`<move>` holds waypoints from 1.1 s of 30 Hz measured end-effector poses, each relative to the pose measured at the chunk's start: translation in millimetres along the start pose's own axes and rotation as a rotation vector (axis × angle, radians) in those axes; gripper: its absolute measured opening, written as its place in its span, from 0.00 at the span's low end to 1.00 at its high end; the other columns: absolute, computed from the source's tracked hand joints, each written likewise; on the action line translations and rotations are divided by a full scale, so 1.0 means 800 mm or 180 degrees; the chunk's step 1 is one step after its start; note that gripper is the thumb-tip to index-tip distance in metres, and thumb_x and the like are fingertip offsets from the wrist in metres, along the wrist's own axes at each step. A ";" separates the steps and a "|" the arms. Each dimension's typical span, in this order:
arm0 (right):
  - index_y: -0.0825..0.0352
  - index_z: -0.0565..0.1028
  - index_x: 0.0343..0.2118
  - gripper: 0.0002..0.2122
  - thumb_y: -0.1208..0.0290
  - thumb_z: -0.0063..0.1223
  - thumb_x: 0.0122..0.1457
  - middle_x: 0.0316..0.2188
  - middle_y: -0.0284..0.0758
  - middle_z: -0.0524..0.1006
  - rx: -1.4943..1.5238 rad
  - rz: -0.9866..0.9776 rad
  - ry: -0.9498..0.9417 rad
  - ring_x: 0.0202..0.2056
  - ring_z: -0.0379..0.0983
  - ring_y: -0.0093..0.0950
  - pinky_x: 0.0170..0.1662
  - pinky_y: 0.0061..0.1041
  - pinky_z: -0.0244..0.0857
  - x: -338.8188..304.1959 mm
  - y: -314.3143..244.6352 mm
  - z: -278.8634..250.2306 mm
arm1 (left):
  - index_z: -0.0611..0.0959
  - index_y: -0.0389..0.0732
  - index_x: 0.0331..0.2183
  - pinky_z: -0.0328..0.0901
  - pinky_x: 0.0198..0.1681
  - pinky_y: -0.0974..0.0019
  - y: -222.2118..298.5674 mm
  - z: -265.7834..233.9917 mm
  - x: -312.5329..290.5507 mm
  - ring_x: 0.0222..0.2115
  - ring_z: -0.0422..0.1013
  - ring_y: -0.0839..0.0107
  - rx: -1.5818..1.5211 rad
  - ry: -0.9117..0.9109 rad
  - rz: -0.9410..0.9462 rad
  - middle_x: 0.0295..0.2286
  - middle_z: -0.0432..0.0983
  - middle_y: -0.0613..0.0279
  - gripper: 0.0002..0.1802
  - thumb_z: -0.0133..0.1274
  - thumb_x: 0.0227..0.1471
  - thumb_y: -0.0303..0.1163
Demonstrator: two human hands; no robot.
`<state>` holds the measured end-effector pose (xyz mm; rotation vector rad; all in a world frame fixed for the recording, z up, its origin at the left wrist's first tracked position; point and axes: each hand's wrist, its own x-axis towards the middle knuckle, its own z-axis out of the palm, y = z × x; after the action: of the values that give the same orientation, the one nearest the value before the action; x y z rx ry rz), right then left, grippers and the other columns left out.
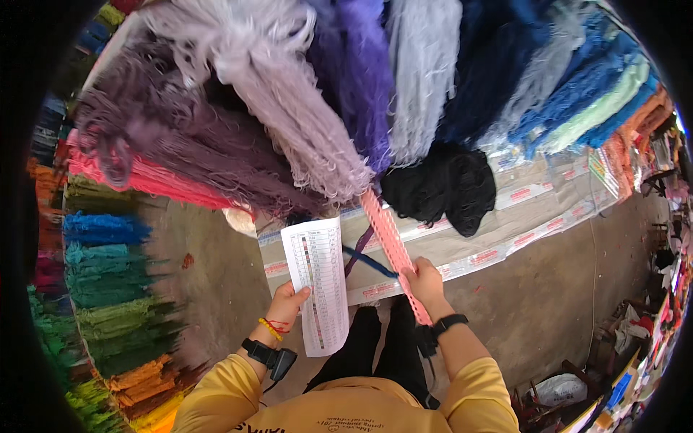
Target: The person picks up a pink thread organizer and a paper list, then threads bundles of purple and blue thread through the organizer's holes. After securing the threads, they walk through the workshop comparing the organizer and list to various hanging thread bundles.
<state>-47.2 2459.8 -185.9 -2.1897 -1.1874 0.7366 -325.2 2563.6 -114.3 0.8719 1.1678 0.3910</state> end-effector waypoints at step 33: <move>0.67 0.67 0.21 0.06 0.74 0.48 0.52 0.16 0.21 0.63 0.2733 0.1372 0.3956 0.19 0.54 0.10 0.21 0.10 0.49 -0.512 0.454 -0.723 | 0.73 0.32 0.39 0.58 0.41 0.72 0.061 1.019 -0.140 0.35 0.65 0.76 0.1450 -0.4455 0.0762 0.35 0.71 0.64 0.14 0.46 0.47 0.25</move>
<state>363.0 1823.2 61.6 -1.5800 0.2277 -0.0865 384.9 2201.2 95.9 1.3278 -0.1751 -0.3297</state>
